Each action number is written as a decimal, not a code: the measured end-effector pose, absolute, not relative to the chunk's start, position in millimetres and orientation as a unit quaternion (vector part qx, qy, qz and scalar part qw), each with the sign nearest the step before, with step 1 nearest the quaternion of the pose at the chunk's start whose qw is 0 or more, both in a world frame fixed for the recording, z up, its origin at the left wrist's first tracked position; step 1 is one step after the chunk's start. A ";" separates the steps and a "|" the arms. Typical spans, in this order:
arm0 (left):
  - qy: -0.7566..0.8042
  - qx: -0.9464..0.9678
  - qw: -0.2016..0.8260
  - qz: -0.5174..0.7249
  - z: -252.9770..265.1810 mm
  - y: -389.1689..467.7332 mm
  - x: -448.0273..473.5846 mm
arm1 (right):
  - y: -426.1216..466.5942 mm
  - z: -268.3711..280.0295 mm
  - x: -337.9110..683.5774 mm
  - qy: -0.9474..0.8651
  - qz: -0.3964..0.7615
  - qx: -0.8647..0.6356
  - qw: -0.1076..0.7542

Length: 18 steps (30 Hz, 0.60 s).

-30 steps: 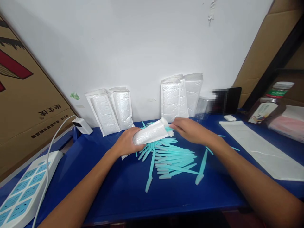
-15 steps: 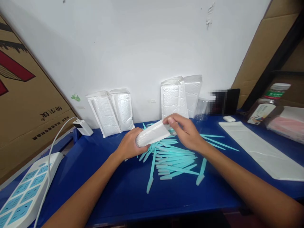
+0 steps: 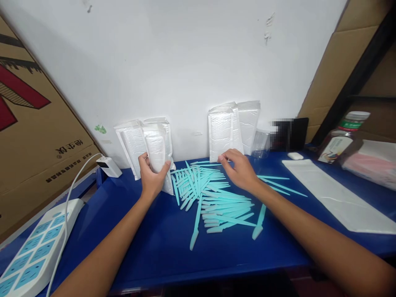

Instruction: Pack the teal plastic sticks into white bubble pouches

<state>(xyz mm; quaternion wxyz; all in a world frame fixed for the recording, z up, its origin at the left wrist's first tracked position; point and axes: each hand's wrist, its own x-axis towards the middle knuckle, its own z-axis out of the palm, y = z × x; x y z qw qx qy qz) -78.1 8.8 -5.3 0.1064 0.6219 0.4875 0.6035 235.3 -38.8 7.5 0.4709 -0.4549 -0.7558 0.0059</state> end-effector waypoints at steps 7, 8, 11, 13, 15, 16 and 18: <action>0.503 0.659 -0.023 0.559 -12.6 -11.4 -62.9 | -49.7 5.1 221.8 -0.790 0.103 -0.408 0.446; 0.483 0.675 -0.051 0.555 -12.8 -15.3 -60.5 | -53.5 5.0 217.6 -0.799 0.119 -0.394 0.439; 0.370 0.746 -0.134 0.538 -13.0 -23.6 -54.0 | -65.7 2.1 201.7 -0.818 0.106 -0.363 0.434; 0.304 0.781 -0.162 0.520 -12.6 -26.3 -51.0 | -72.1 -1.5 191.6 -0.823 0.043 -0.345 0.449; 0.277 0.798 -0.165 0.508 -11.9 -27.5 -49.5 | -75.9 -4.6 185.0 -0.825 -0.043 -0.313 0.468; 0.271 0.804 -0.163 0.505 -11.7 -27.7 -49.5 | -77.0 -5.5 183.3 -0.826 -0.087 -0.293 0.474; 0.260 0.808 -0.160 0.504 -12.5 -27.1 -51.1 | -78.6 -5.5 182.0 -0.824 -0.171 -0.259 0.474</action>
